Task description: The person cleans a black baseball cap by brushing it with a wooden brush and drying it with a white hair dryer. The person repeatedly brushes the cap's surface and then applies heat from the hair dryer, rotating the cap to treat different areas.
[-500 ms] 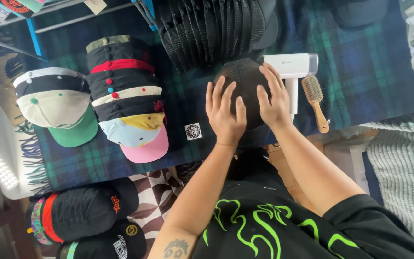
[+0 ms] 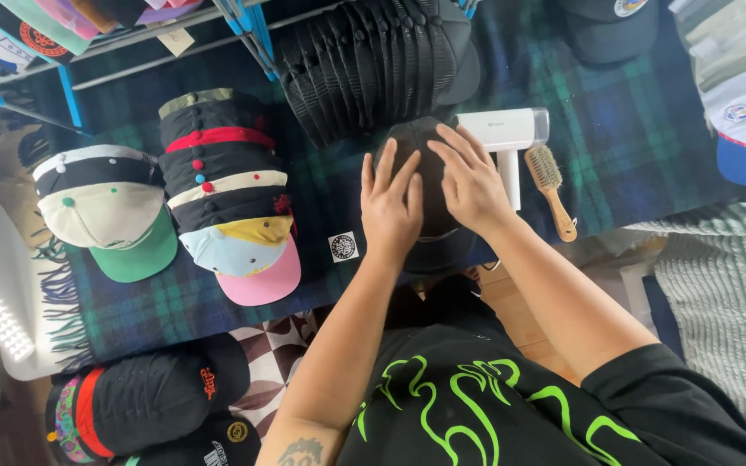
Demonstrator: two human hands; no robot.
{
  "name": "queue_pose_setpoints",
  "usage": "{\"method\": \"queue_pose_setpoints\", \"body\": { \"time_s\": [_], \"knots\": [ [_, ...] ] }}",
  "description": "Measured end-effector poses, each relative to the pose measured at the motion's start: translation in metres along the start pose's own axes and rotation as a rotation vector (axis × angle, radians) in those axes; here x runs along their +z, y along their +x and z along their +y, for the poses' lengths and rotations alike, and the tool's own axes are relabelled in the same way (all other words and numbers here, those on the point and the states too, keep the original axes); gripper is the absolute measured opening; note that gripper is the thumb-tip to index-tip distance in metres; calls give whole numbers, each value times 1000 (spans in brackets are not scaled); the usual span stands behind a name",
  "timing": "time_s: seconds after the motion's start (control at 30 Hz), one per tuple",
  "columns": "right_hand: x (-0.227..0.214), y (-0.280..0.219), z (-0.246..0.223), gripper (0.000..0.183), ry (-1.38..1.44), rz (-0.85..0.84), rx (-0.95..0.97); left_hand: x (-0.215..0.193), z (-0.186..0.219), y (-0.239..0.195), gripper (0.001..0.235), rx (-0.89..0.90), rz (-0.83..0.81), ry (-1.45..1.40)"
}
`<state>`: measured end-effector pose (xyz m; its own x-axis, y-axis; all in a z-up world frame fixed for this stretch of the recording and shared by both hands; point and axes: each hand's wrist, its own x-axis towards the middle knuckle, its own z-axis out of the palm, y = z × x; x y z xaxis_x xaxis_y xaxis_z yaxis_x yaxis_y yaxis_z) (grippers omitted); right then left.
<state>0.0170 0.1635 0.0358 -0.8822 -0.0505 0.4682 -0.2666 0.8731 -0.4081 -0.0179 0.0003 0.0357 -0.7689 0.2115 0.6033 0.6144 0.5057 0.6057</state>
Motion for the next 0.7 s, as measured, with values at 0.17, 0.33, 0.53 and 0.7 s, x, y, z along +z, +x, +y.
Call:
{"method": "queue_pose_setpoints", "body": {
  "time_s": [0.17, 0.33, 0.53, 0.7],
  "knots": [
    [13, 18, 28, 43, 60, -164, 216, 15, -29, 15, 34, -343, -248, -19],
    [16, 29, 40, 42, 135, -339, 485, 0, -43, 26, 65, -675, -536, -174],
    [4, 26, -3, 48, -70, -351, 333, -13, -43, 23, 95, -779, -632, -311],
    [4, 30, 21, 44, 70, -369, 419, -9, -27, 27, 90, -869, -553, -265]
  ]
}}
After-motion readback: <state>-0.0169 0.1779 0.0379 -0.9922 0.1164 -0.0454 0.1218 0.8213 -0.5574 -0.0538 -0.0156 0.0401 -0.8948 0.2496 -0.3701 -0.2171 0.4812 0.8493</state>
